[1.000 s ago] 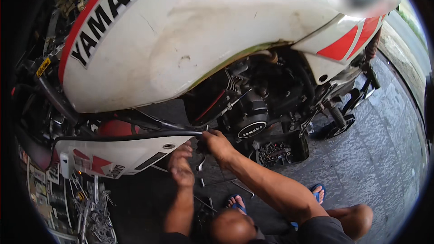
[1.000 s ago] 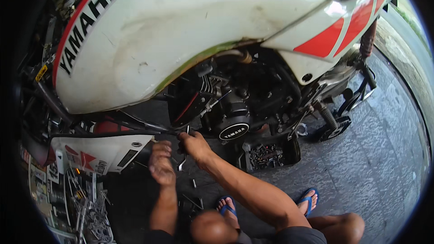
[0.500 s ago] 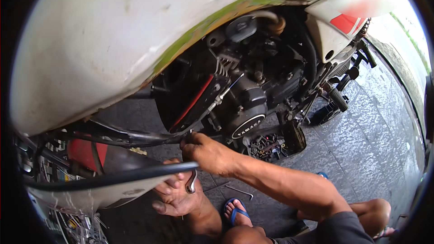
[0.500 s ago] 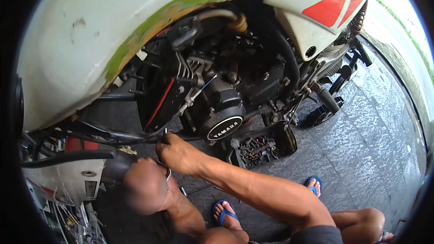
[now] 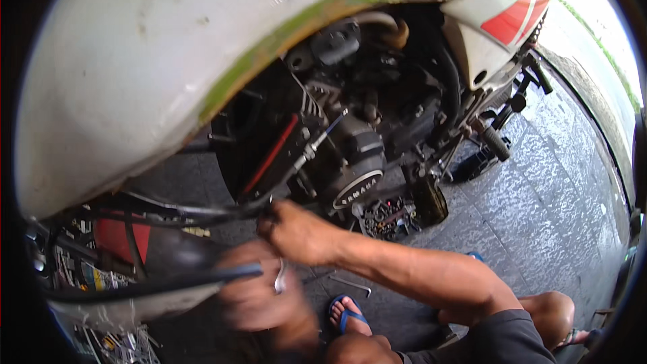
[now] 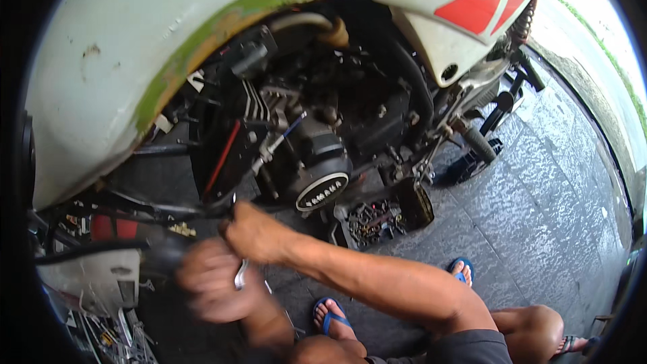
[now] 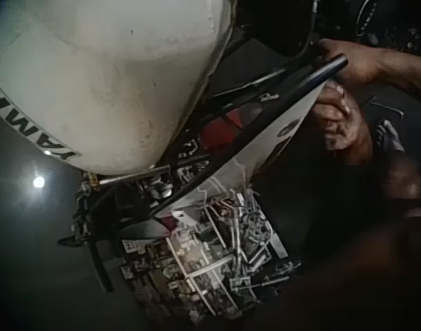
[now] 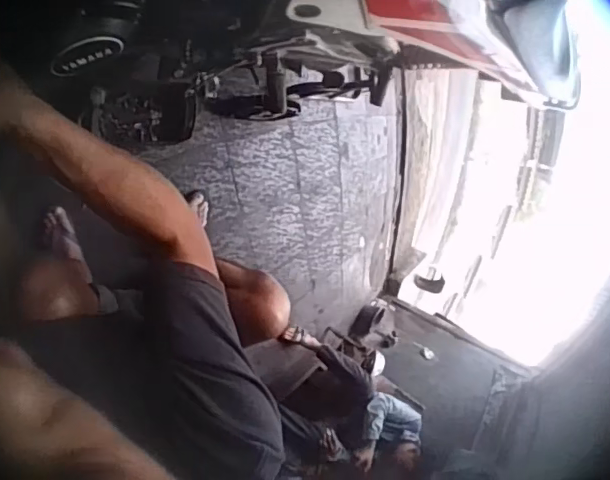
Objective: The person installs a cylinder block onto a motorcycle engine, tightens its fasteners using a wrench, selects tools from a metal tray, and tightens bolts on the engine casing using wrenches.
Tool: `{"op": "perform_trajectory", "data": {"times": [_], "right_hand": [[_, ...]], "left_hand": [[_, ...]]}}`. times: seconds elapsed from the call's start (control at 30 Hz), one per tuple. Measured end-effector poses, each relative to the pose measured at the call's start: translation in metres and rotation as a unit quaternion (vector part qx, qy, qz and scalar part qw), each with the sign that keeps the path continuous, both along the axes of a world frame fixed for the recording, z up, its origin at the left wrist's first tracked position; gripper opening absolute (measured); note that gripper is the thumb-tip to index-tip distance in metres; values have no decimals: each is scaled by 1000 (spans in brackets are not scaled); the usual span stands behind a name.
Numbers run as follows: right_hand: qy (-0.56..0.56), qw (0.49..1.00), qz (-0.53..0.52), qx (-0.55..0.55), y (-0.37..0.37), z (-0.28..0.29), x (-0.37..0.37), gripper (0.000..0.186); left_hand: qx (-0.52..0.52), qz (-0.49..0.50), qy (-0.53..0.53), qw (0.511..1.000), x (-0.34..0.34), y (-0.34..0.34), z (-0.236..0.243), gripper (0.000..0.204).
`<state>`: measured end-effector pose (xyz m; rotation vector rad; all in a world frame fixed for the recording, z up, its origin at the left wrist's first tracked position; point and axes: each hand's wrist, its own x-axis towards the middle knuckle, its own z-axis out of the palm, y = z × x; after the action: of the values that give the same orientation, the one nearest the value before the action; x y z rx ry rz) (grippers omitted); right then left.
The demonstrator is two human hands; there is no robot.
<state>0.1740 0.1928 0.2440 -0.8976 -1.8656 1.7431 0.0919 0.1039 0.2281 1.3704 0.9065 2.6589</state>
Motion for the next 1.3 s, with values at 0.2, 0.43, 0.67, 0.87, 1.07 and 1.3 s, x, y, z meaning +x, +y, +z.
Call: {"op": "perform_trajectory", "data": {"times": [0.2, 0.43, 0.67, 0.87, 1.07, 1.3], "right_hand": [[34, 997, 44, 52, 15, -5, 22, 32], [1, 927, 119, 355, 17, -8, 17, 15], [82, 994, 69, 16, 20, 9, 31, 26], [65, 991, 54, -105, 18, 25, 38, 38], [58, 992, 97, 55, 30, 18, 42, 31], [122, 987, 79, -64, 20, 9, 51, 29]], "left_hand": [[17, -163, 3, 987, -2, -3, -17, 31], [51, -144, 42, 987, 43, 12, 6, 27], [40, -172, 100, 979, 47, 9, -2, 34], [5, -177, 97, 979, 42, 1, 10, 31], [121, -134, 123, 976, 60, 37, 18, 24], [65, -111, 118, 985, 68, 36, 28, 22]]}}
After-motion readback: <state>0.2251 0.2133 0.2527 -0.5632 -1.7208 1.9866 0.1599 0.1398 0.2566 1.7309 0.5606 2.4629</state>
